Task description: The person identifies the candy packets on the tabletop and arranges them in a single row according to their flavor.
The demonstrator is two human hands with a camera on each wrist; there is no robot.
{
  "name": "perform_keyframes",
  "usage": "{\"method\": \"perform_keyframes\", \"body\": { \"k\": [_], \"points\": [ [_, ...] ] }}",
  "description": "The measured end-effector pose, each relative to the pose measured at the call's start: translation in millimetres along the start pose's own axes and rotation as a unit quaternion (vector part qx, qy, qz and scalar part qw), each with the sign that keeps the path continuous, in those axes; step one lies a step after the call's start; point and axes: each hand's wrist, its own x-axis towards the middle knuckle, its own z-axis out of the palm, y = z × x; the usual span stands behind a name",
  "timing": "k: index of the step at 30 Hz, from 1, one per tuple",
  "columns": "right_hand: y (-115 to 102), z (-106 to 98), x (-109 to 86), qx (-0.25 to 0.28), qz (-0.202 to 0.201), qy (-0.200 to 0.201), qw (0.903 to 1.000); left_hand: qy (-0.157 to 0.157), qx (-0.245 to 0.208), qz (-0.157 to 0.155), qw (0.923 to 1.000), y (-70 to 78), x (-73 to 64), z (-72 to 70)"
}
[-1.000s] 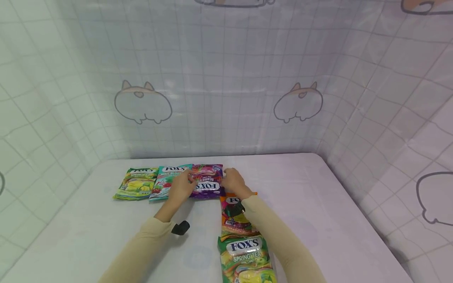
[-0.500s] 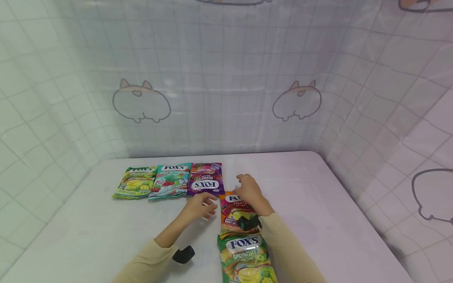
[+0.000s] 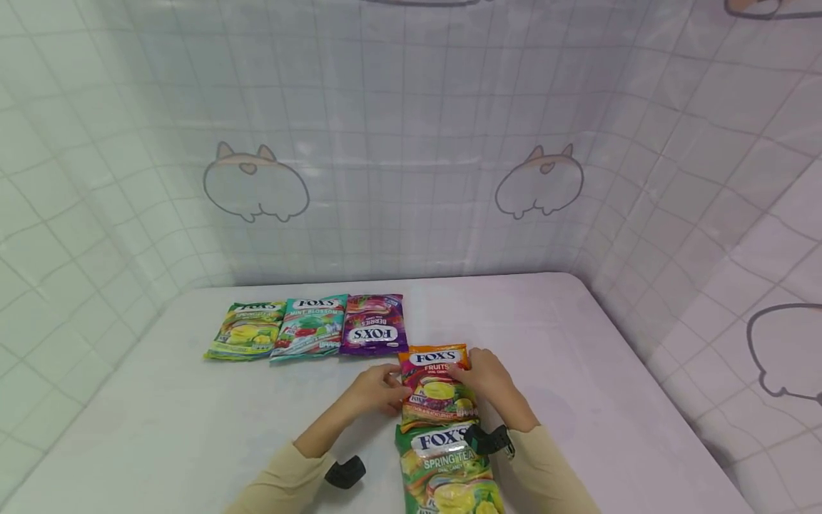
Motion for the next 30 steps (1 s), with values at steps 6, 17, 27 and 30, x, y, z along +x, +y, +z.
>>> {"method": "perform_keyframes", "body": {
  "k": [6, 17, 27, 30],
  "points": [
    [7, -1, -11.3, 0.047, 0.011, -0.031, 0.9984, -0.015, -0.051, 0.005, 0.9986, -0.5, -2.3, 5.6],
    [7, -13, -9.4, 0.162, 0.026, -0.082, 0.983, -0.03, -0.068, 0.028, 0.9968, -0.8, -1.4, 4.5],
    [9, -23, -8.6, 0.23, -0.008, -0.108, 0.9673, 0.017, -0.012, 0.055, 0.9983, 1.3, 0.6, -3.9],
    [7, -21, -6.2, 0.267, -0.029, -0.124, 0.9551, 0.036, 0.002, 0.068, 0.997, 1.2, 0.3, -14.4]
  ]
}}
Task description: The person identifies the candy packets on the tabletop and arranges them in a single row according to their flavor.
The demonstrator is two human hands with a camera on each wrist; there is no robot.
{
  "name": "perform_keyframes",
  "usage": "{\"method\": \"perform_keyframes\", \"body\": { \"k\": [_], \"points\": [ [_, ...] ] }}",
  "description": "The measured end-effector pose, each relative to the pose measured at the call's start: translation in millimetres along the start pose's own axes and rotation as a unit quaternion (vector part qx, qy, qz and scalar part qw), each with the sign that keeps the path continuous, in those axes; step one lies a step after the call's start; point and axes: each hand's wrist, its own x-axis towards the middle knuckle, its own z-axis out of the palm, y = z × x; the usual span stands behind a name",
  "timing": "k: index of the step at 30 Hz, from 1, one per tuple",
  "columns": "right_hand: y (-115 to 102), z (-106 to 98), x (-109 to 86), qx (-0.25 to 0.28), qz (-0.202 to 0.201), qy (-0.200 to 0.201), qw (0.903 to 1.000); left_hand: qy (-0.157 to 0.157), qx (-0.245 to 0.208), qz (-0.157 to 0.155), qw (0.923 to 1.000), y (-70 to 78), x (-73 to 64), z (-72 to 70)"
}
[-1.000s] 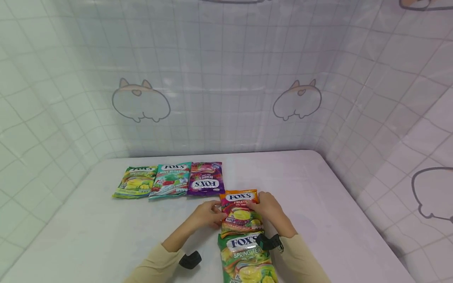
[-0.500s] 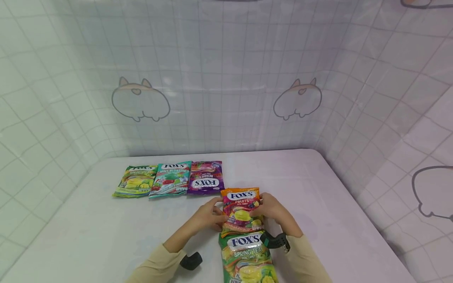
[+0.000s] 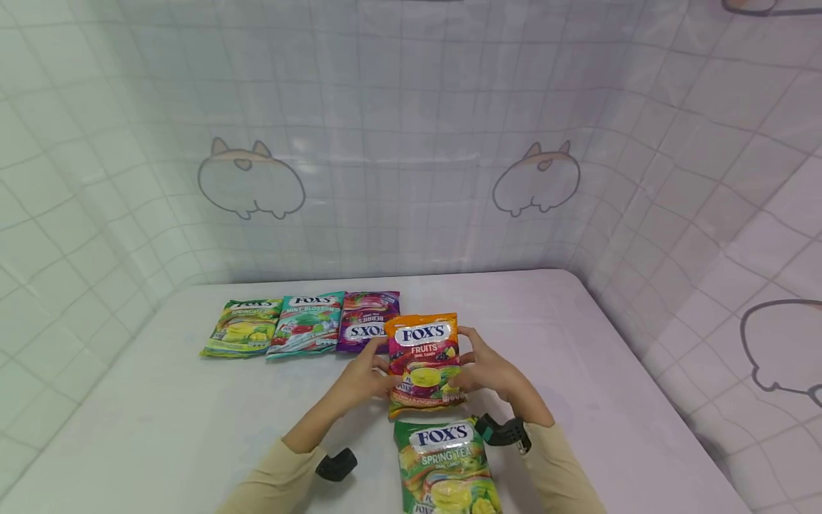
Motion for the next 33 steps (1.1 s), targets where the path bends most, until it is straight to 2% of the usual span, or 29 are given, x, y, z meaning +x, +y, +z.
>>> {"method": "perform_keyframes", "body": {
  "k": [2, 6, 12, 18, 28, 33],
  "points": [
    [-1, 3, 3.0, 0.025, -0.015, -0.006, 0.9996, 0.007, 0.009, 0.007, 0.9999, 0.2, -0.4, -9.5],
    [-2, 13, 8.6, 0.05, -0.042, 0.008, 0.9979, 0.008, 0.016, 0.014, 0.9998, -0.3, -2.2, -26.8],
    [-1, 26, 12.3, 0.067, -0.064, 0.027, 0.9953, -0.005, -0.005, 0.009, 0.9999, -0.4, -5.9, -42.9],
    [-5, 36, 11.3, 0.076, -0.085, 0.032, 0.993, -0.04, -0.069, 0.009, 0.9968, 5.4, -9.9, -55.2],
    [-17, 47, 3.4, 0.061, -0.113, 0.073, 0.989, -0.065, -0.096, 0.022, 0.993, 12.4, -16.3, -68.0],
    [-17, 48, 3.5, 0.071, -0.126, 0.074, 0.9867, -0.072, -0.1, 0.031, 0.9919, 12.6, -16.4, -70.7]
  ]
}}
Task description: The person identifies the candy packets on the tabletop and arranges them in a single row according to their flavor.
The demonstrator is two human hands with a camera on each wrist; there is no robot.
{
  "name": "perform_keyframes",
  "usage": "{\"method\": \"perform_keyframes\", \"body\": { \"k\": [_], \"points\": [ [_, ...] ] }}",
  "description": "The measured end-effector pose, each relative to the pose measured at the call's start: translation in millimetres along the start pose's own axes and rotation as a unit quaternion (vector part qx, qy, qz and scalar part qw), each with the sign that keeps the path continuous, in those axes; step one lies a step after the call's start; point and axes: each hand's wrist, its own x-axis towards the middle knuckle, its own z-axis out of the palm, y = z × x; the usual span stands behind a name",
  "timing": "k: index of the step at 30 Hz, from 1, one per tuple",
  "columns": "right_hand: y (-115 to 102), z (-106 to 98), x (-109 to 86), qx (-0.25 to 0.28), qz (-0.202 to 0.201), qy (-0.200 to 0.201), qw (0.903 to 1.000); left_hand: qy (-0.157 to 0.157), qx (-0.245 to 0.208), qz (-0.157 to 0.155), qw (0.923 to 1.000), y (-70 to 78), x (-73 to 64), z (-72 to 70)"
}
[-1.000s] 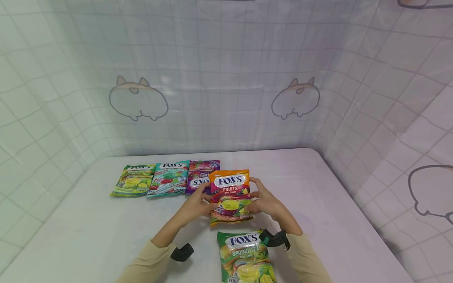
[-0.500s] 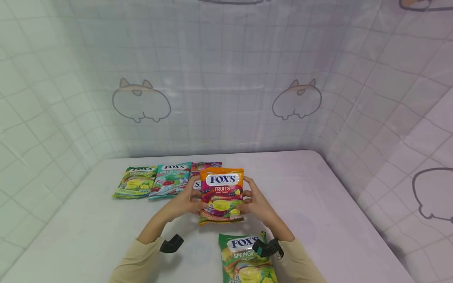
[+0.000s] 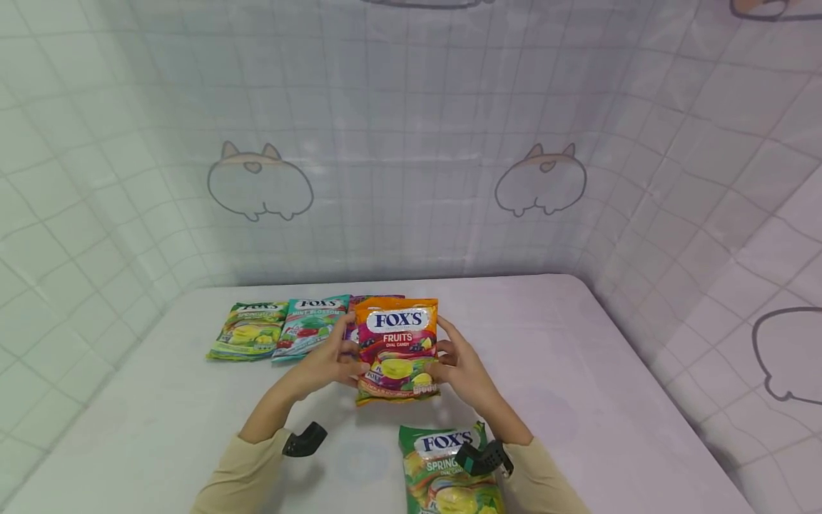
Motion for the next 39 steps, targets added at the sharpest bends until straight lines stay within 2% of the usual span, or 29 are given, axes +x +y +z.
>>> {"method": "perform_keyframes", "body": {
  "k": [6, 14, 21, 28, 34, 39],
  "points": [
    [-1, 0, 1.8, 0.0, -0.009, 0.002, 1.0, 0.005, 0.002, 0.003, 1.0, 1.9, 0.7, -0.5],
    [2, 3, 2.5, -0.003, -0.002, 0.003, 1.0, 0.006, 0.006, 0.003, 1.0, -1.0, -2.0, -0.2],
    [11, 3, -0.9, -0.007, -0.001, 0.024, 0.9997, 0.003, 0.008, 0.003, 1.0, -2.2, -1.1, 5.3],
    [11, 4, -3.5, -0.006, -0.005, 0.005, 1.0, 0.016, 0.018, -0.006, 0.9997, -4.0, -2.8, 8.4],
    [7, 5, -2.4, -0.012, -0.011, 0.003, 0.9999, 0.025, 0.026, -0.011, 0.9993, -3.2, -1.5, 7.5],
    [14, 6, 1.8, -0.013, -0.01, 0.011, 0.9998, 0.022, 0.024, -0.012, 0.9994, -4.3, -0.9, 7.0]
  ]
}}
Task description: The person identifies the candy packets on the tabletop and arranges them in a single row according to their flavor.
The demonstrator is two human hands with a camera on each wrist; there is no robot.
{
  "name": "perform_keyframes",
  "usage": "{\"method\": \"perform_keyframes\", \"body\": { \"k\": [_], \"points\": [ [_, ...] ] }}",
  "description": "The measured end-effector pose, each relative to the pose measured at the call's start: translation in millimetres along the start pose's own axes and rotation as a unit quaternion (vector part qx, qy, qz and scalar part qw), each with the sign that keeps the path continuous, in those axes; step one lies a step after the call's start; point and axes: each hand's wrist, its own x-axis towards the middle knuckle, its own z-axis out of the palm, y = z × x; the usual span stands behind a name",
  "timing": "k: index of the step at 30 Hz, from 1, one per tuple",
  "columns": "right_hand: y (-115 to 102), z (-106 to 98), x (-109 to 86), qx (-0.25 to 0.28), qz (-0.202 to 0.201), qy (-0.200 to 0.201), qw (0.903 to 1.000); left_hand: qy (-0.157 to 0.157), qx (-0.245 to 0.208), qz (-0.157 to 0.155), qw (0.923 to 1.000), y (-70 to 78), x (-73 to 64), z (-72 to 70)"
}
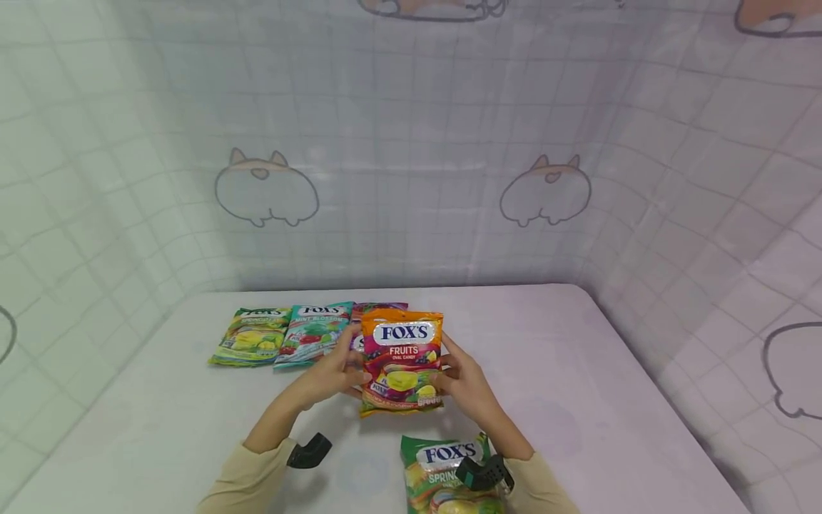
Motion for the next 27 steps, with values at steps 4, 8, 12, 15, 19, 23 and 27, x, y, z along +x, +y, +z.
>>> {"method": "perform_keyframes", "body": {
  "k": [4, 8, 12, 15, 19, 23, 27],
  "points": [
    [1, 0, -1.6, -0.002, 0.005, 0.011, 0.9999, -0.003, 0.004, -0.006, 1.0, -0.6, 0.5, 2.3],
    [1, 0, -0.6, -0.01, 0.012, 0.025, 0.9996, -0.002, 0.009, -0.01, 0.9999, -0.1, 1.3, 3.6],
    [1, 0, -0.9, -0.03, 0.02, 0.037, 0.9987, 0.002, 0.013, -0.017, 0.9998, -1.7, 4.2, 5.4],
    [1, -3, -2.8, -0.051, 0.025, 0.045, 0.9974, 0.006, 0.013, -0.019, 0.9997, -6.0, 8.1, 9.5],
    [5, -8, -4.9, -0.075, 0.041, 0.056, 0.9948, 0.015, 0.037, -0.02, 0.999, -14.2, 13.8, 19.9],
    [10, -14, -3.1, -0.074, 0.051, 0.057, 0.9943, 0.047, 0.089, -0.008, 0.9949, -19.5, 21.8, 28.3],
    [13, -21, 2.3, -0.066, 0.051, 0.06, 0.9947, 0.069, 0.096, 0.013, 0.993, -18.2, 32.9, 32.0]
  ]
}}
